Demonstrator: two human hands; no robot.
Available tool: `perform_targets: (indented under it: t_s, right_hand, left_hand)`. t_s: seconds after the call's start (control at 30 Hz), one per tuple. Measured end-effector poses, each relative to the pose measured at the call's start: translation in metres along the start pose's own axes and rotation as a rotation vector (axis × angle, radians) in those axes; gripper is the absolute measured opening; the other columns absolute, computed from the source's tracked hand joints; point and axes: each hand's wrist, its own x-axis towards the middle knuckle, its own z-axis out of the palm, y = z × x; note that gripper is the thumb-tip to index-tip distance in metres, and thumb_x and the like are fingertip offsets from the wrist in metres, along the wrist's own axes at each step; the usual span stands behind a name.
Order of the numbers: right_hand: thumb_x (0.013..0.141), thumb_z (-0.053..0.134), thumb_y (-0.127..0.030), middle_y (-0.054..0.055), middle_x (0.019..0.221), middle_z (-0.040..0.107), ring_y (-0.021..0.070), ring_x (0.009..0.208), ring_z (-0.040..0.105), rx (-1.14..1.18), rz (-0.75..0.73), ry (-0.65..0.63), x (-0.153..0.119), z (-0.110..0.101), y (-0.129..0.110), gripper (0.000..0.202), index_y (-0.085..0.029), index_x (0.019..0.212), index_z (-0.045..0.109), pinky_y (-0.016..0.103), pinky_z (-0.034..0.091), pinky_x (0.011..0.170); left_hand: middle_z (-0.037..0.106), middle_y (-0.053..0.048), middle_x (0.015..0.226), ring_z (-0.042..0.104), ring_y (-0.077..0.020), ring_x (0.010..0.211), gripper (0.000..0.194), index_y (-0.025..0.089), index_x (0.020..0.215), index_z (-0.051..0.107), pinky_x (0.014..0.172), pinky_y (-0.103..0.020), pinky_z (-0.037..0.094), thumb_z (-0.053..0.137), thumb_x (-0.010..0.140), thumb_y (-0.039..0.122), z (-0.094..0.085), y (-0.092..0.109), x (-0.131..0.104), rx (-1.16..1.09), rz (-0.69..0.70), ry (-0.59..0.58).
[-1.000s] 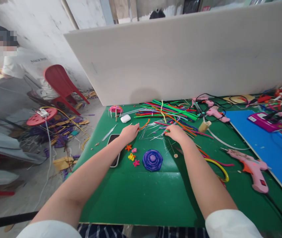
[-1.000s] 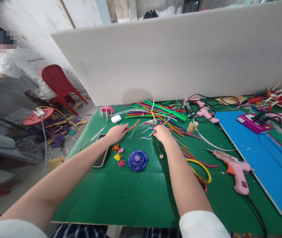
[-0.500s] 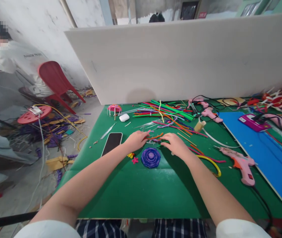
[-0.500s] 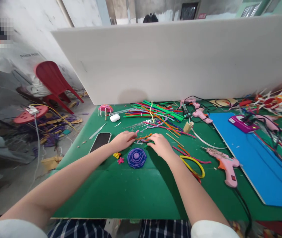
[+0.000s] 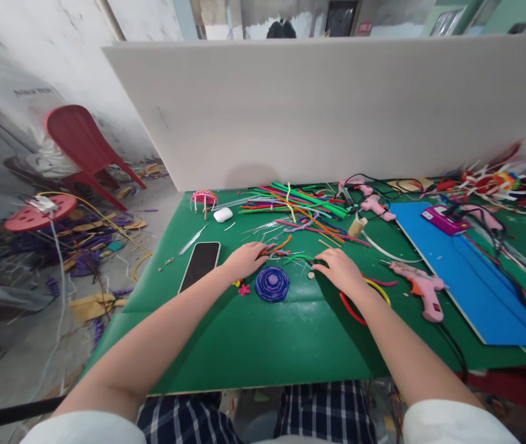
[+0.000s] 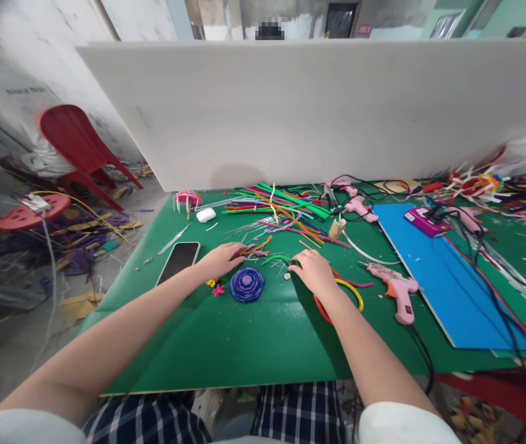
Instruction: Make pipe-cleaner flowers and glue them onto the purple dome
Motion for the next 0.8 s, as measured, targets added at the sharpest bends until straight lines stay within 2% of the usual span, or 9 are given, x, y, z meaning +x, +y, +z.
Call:
perform_targets:
  t_s: [0.17, 0.37, 0.43, 0.5, 0.6, 0.7, 0.8]
  right_hand:
    - [0.078, 0.060, -0.032, 0.006, 0.080, 0.066, 0.0229, 0.087, 0.055, -0.128, 0.060, -0.063, -0.006, -0.009, -0.007, 0.013, -0.021, 0.079, 0.067, 0.032, 0.043, 0.075]
    - [0.079, 0.059, -0.030, 0.005, 0.074, 0.067, 0.0222, 0.084, 0.057, -0.088, 0.077, -0.115, -0.022, -0.021, -0.006, 0.012, -0.021, 0.077, 0.066, 0.030, 0.043, 0.070]
    - [0.081, 0.055, -0.035, 0.006, 0.081, 0.068, 0.0224, 0.089, 0.058, -0.052, 0.061, -0.102, -0.022, -0.020, -0.002, 0.019, -0.020, 0.081, 0.067, 0.032, 0.044, 0.075]
    - [0.084, 0.051, -0.039, 0.010, 0.102, 0.067, 0.0241, 0.102, 0.056, -0.041, 0.056, -0.066, -0.019, -0.015, 0.002, 0.028, -0.018, 0.096, 0.067, 0.034, 0.043, 0.085]
    - [0.086, 0.047, -0.042, 0.016, 0.130, 0.050, 0.0262, 0.122, 0.044, -0.047, 0.077, -0.093, -0.013, -0.001, 0.003, 0.047, -0.013, 0.121, 0.054, 0.037, 0.036, 0.099]
    - [0.088, 0.039, -0.045, 0.020, 0.139, 0.037, 0.0270, 0.131, 0.032, -0.029, 0.100, -0.181, -0.009, 0.010, -0.004, 0.058, -0.006, 0.131, 0.043, 0.040, 0.031, 0.104]
    - [0.089, 0.034, -0.047, 0.021, 0.142, 0.030, 0.0275, 0.134, 0.025, -0.001, 0.100, -0.239, -0.006, 0.013, -0.016, 0.062, -0.004, 0.134, 0.038, 0.045, 0.026, 0.106]
  left_hand:
    - [0.048, -0.008, 0.131, 0.044, -0.0198, 0.120, 0.041, 0.022, 0.125, 0.047, 0.100, -0.030, 0.035, 0.038, 0.089, 0.038, 0.000, 0.009, 0.007, 0.033, -0.007, 0.038]
    - [0.039, -0.018, 0.136, 0.032, -0.0327, 0.129, 0.050, 0.018, 0.128, 0.043, 0.100, -0.046, 0.031, 0.035, 0.088, 0.047, 0.010, 0.004, 0.015, 0.092, -0.169, 0.077]
    - [0.038, -0.021, 0.136, 0.032, -0.0346, 0.128, 0.056, 0.016, 0.130, 0.041, 0.098, -0.048, 0.031, 0.032, 0.088, 0.051, 0.013, 0.000, 0.012, 0.101, -0.219, 0.072]
    - [0.039, -0.021, 0.135, 0.033, -0.0340, 0.128, 0.058, 0.015, 0.131, 0.040, 0.099, -0.047, 0.031, 0.031, 0.088, 0.053, 0.014, -0.001, 0.007, 0.103, -0.233, 0.059]
    - [0.041, -0.021, 0.135, 0.033, -0.0323, 0.129, 0.058, 0.014, 0.131, 0.041, 0.100, -0.044, 0.030, 0.031, 0.088, 0.052, 0.014, 0.001, 0.001, 0.094, -0.215, 0.033]
    - [0.042, -0.018, 0.136, 0.034, -0.0292, 0.129, 0.057, 0.015, 0.131, 0.042, 0.102, -0.040, 0.030, 0.030, 0.089, 0.052, 0.012, 0.004, -0.005, 0.065, -0.185, 0.008]
    - [0.040, -0.016, 0.138, 0.031, -0.0269, 0.131, 0.056, 0.015, 0.131, 0.042, 0.103, -0.037, 0.030, 0.031, 0.089, 0.051, 0.011, 0.005, -0.010, 0.034, -0.162, -0.006]
